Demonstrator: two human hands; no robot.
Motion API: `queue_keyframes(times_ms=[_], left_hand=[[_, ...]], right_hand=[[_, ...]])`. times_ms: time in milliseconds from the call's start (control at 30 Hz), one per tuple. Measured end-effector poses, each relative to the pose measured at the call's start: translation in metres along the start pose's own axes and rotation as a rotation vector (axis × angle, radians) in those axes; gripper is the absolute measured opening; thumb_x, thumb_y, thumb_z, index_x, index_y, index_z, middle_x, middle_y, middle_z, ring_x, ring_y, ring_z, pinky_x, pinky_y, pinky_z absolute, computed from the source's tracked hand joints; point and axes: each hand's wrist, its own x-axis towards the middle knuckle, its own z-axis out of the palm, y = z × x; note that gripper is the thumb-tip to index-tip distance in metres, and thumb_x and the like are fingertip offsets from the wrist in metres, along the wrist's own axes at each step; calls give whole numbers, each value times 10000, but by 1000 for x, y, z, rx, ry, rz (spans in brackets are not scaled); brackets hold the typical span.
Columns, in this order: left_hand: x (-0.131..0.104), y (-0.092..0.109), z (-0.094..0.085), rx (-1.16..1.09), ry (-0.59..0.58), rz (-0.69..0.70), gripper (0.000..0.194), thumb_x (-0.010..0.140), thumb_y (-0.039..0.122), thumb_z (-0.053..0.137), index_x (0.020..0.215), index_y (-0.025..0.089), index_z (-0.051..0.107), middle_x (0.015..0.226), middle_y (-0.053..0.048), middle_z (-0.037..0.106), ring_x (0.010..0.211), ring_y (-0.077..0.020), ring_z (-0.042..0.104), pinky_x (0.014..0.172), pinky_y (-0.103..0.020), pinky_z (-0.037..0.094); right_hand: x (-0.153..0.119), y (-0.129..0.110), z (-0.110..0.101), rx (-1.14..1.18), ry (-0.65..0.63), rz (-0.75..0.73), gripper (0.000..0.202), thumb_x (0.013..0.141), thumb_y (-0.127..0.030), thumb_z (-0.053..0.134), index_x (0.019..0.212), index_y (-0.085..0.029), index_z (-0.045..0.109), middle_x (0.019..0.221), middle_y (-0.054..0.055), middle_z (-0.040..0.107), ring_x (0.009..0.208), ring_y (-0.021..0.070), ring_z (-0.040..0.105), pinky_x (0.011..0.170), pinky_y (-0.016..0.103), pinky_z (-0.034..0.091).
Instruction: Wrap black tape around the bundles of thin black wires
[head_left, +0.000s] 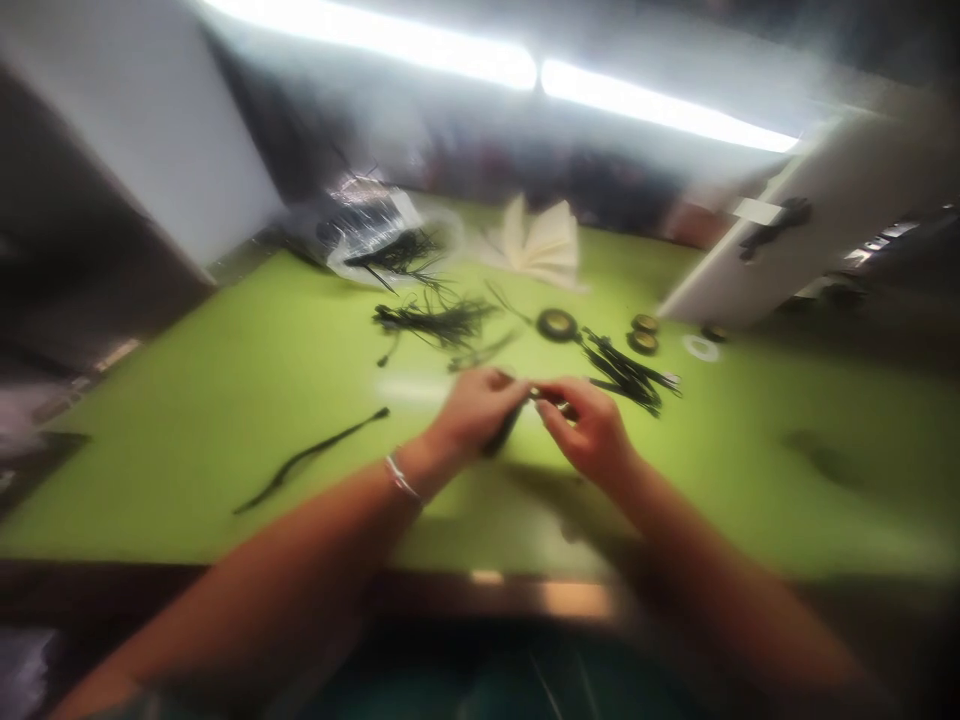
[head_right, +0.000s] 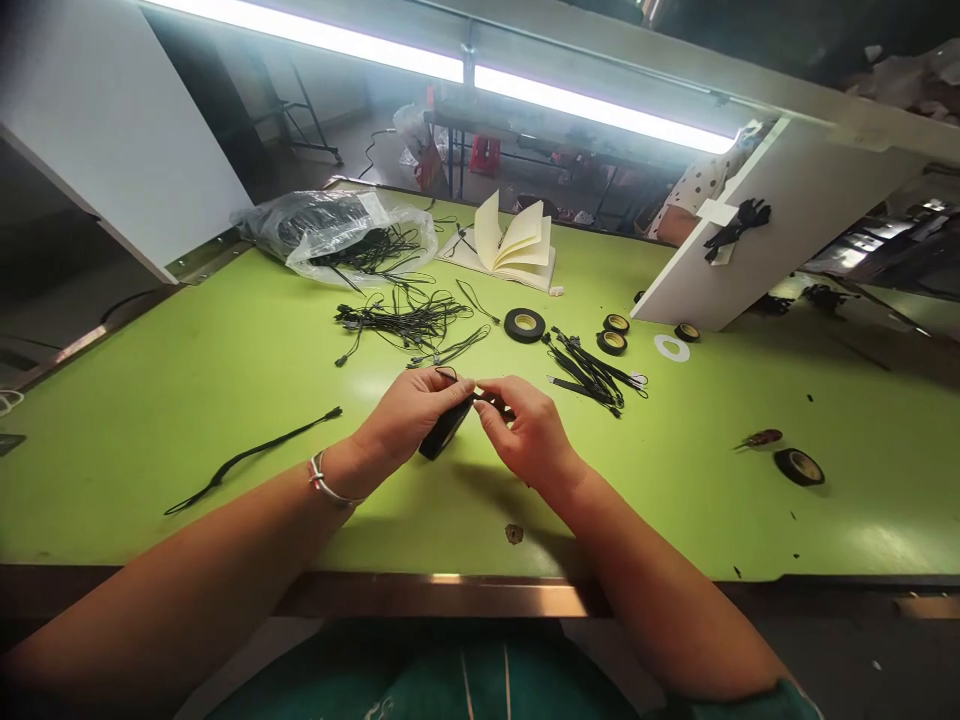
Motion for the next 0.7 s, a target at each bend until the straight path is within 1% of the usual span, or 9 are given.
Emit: queue_keyframes(times_ms=[67,133,200,267,333,467,600,700], left_hand=[[1,2,0,148,23,129,265,783,347,638,608,149,614,602,-4,577,612,-125,498,615,-256,390],[2,2,1,239,21,232,221,794,300,625,630,151,619,663,-18,606,677,-138,526,681,-262,404],[2,2,1,235,-15,251,219,811,325,614,682,149,629,695,-26,616,690,-140,532,688,-261,409],[2,1,1,168,-83,190,269,825,391,603,730,142,641,688,-26,612,665,-133,526,654,-255,411],[2,-1,1,89,-142,105,305,797,437,635,762,134,651,682,-24,612,643,-127,519,616,-247,408],[2,-5,0,-74,-192,-26,298,714,406,733,797,124,682,686,-26,626,622,-119,527,584,-237,408],[2,-10,-1,-289,-215,-174,299,698,407,751,735,116,688,592,-11,587,532,-103,502,519,-232,386],[1,-12,2,-356,-229,-209,312,688,419,760,710,118,682,566,-5,574,519,-101,505,508,-226,385]], right_hand=[[1,0,-1,53,-54,51,99,862,-190,574,915,-194,657,794,25,691,682,138,614,612,254,487],[2,-1,-2,77,-78,97,89,850,-170,580,830,-190,665,711,4,676,630,128,597,604,250,473],[4,-2,-5,128,-70,166,76,827,-163,608,783,-189,664,658,-16,657,578,113,575,565,234,454],[5,-4,-7,159,-36,205,63,812,-167,628,761,-190,659,643,-27,646,561,104,562,547,225,446],[5,-4,-8,142,15,184,56,807,-168,633,761,-190,655,667,-20,652,590,111,574,570,230,459],[3,-2,-7,28,88,48,88,836,-143,593,832,-201,660,758,17,677,690,141,617,653,264,496],[1,-1,-5,-197,130,-100,137,879,-138,536,886,-201,657,748,42,663,699,160,600,673,282,499],[-1,-2,-3,-345,160,-160,146,881,-129,526,913,-191,654,733,49,646,695,170,578,673,281,485]])
